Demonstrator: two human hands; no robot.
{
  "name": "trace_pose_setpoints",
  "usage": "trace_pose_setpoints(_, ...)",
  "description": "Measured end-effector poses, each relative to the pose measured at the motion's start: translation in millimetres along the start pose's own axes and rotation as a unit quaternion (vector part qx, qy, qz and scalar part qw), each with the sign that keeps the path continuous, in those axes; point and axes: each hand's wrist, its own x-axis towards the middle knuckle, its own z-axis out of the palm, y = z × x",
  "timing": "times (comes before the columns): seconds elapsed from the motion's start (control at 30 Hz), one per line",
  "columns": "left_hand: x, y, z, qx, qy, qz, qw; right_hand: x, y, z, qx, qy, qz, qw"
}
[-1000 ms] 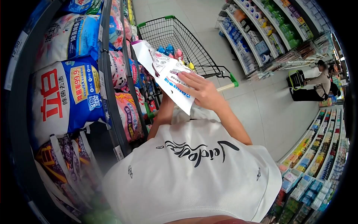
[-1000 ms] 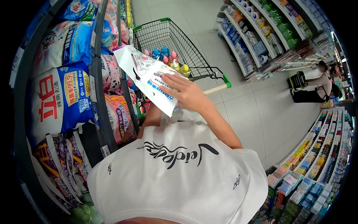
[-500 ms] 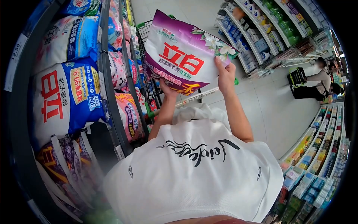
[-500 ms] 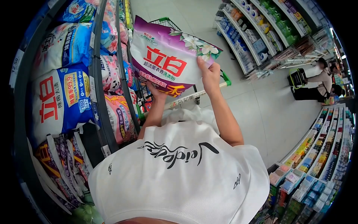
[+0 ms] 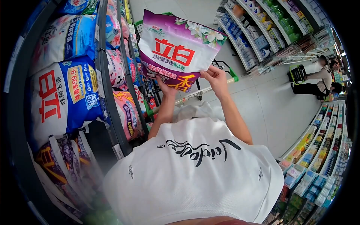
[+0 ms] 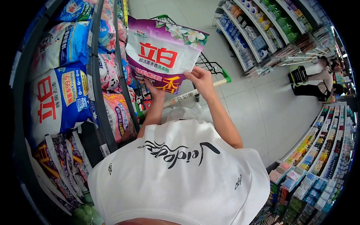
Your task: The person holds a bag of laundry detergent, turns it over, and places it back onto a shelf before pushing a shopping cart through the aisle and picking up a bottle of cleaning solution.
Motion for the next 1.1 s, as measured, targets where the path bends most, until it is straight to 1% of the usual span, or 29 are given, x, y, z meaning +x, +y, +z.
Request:
trace_pose_setpoints(0.07, 2, -1, -4, -0.006, 0.012, 0.015, 1.0, 0, 0, 3, -0.011, 0.004, -0.005, 1.0)
trace_pose_setpoints(0.2, 4, -1, -5, -0.025, 0.005, 0.01, 1.0, 2, 8, 4, -0.049, 0.013, -0.029, 0.998)
trace_pose_setpoints(0.27, 2, 0, 1, -0.022, 0.018, 0.012, 1.0, 3, 13, 3, -0.069, 0.036, -0.018, 0.997)
trace_pose_setpoints(0.4, 5, 1, -7, -0.023, 0.007, 0.007, 1.0, 0, 5, 7, -0.125, 0.067, -0.009, 0.99)
trace_pose_setpoints(0.5, 5, 0, -8, -0.013, -0.002, 0.002, 1.0, 3, 15, 5, -0.103, 0.069, -0.016, 0.992)
trace_pose_setpoints(0.6, 4, 0, -1, -0.018, 0.002, 0.002, 1.0, 3, 16, 9, -0.045, 0.064, -0.044, 0.996)
trace_pose_setpoints(0.7, 2, 1, 8, -0.012, 0.015, 0.012, 1.0, 5, 20, 12, -0.03, 0.034, -0.028, 0.999)
trace_pose_setpoints(0.8, 5, 3, 4, -0.011, 0.006, 0.012, 1.0, 9, 22, 11, -0.054, 0.034, -0.016, 0.998)
trace_pose_setpoints(0.97, 6, 5, -4, -0.011, -0.021, 0.005, 1.0, 7, 17, 14, -0.054, 0.041, 0.0, 0.998)
trace_pose_setpoints(1.07, 8, 5, -3, -0.01, 0.02, 0.022, 1.0, 7, 17, 14, -0.064, 0.048, 0.001, 0.997)
trace_pose_setpoints(1.1, 8, 6, -1, -0.008, 0.02, 0.022, 1.0, 7, 16, 14, -0.066, 0.051, 0.0, 0.996)
